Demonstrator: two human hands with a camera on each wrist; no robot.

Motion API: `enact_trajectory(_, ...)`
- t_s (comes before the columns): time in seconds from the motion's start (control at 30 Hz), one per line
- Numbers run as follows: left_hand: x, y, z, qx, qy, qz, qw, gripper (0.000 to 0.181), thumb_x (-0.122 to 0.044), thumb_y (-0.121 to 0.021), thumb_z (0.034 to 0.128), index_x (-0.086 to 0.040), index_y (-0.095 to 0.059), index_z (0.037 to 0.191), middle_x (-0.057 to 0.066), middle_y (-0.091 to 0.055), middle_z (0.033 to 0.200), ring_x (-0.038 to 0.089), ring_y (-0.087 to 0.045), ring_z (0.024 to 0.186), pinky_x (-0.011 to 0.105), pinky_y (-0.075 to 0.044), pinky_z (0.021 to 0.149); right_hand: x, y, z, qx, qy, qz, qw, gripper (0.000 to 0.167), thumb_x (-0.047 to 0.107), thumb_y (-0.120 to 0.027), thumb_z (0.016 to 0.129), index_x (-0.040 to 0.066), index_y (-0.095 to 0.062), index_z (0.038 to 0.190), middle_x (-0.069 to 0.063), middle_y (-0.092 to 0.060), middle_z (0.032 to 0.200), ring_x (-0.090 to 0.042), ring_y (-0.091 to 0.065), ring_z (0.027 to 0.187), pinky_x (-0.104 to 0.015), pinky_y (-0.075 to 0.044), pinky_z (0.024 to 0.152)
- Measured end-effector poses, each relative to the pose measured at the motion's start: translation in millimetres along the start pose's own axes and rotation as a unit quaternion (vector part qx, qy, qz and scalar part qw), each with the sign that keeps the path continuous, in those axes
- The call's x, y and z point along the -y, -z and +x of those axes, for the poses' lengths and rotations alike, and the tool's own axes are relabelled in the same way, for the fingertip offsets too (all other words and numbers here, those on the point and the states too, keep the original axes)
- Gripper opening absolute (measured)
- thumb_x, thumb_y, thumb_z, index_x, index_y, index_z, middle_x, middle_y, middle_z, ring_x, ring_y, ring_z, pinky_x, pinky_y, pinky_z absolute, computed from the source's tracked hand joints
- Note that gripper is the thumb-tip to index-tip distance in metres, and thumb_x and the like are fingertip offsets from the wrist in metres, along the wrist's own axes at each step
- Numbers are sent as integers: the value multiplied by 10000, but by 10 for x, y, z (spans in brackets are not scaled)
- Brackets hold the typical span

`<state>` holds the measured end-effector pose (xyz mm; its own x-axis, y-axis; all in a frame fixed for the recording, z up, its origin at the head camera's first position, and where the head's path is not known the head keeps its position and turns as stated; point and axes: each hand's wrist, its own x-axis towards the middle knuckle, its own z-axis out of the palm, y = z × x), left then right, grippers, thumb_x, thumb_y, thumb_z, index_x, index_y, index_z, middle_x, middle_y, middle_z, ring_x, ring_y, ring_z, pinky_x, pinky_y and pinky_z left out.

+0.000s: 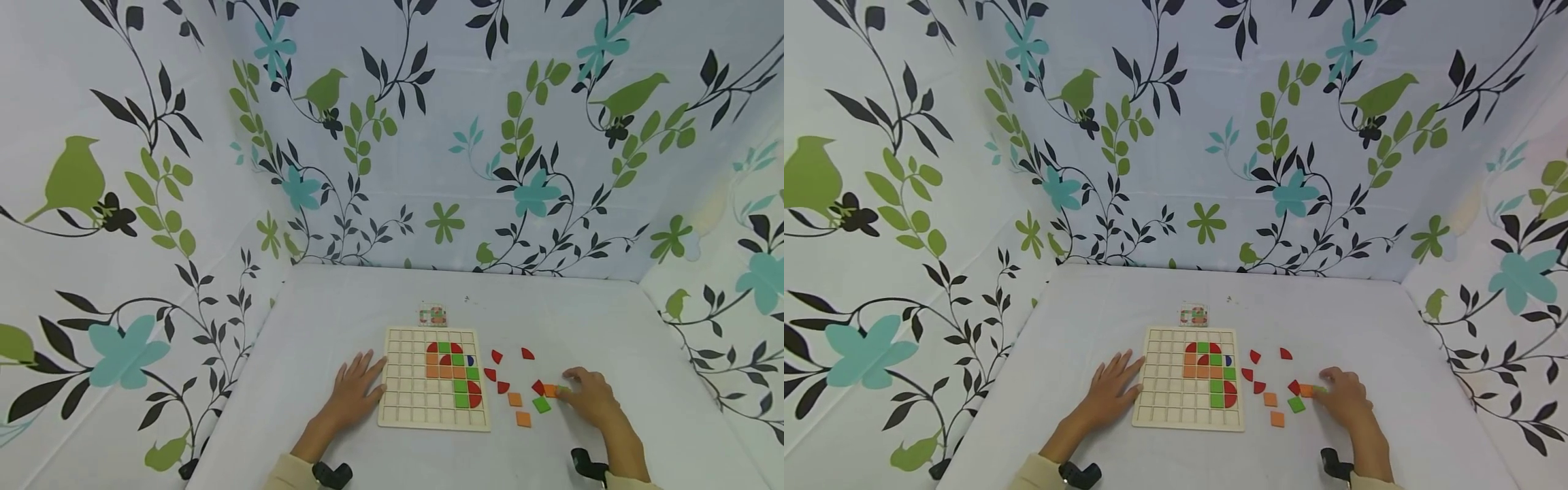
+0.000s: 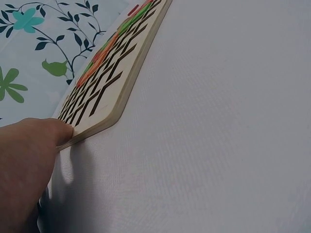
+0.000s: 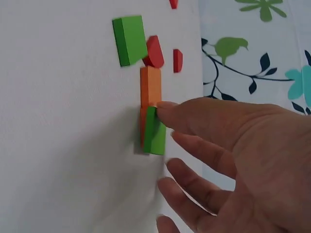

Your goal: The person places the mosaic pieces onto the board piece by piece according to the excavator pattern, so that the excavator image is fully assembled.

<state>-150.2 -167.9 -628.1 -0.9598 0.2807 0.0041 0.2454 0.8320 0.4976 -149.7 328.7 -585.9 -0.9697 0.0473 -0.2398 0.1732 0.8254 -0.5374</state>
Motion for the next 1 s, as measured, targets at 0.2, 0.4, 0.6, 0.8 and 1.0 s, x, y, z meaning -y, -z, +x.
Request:
enact_trajectory(0.2, -17, -6, -12, 15, 47, 7, 10000, 572, -383, -552, 1078, -216, -455, 1616, 148, -312, 1721, 412, -215, 1610, 710, -138, 1246, -122, 137, -34, 503, 169, 199, 9984, 416, 170, -718, 968, -100, -635, 1274, -386, -569, 1319, -583, -494, 1275, -728, -415, 1062)
enact_trajectory(0.4, -23, -13, -19, 47, 42, 17, 10000, 574, -385, -551, 1079, -214, -452, 1618, 151, -311, 1721, 416, -219, 1608, 711, -145, 1245, -154, 115, -97, 530, 169, 314, 9980, 415, 123, -725, 951, -111, -629, 1280, -334, -620, 1277, -522, -573, 1201, -667, -484, 1016)
enact_trajectory(0.6, -19, -7, -18, -15, 33, 11, 10000, 571, -378, -561, 1074, -208, -463, 1610, 156, -325, 1714, 420, -232, 1603, 718, -151, 1240, -163, -1, -78, 287, 134, 540, 9980, 423, 155, -738, 957, -104, -610, 1266, -247, -630, 1183, -383, -625, 1091, -562, -553, 936)
enact_trajectory(0.8, -11, -8, -3, 8, 37, 25, 10000, 572, -378, -552, 1078, -213, -453, 1617, 150, -317, 1719, 412, -221, 1608, 710, -143, 1246, -118, -132, -40, -157, 115, 339, 9992, 432, 244, -703, 1007, -114, -596, 1224, -189, -618, 1055, -299, -610, 975, -494, -561, 867)
enact_trajectory(1.0, -8, -10, 7, -9, -7, 28, 10000, 570, -376, -557, 1076, -213, -458, 1614, 153, -323, 1716, 412, -225, 1607, 713, -151, 1242, -71, -202, -25, -315, 114, 256, 9991, 503, 293, -737, 996, -101, -588, 1271, -263, -599, 1142, -361, -588, 1028, -582, -544, 954)
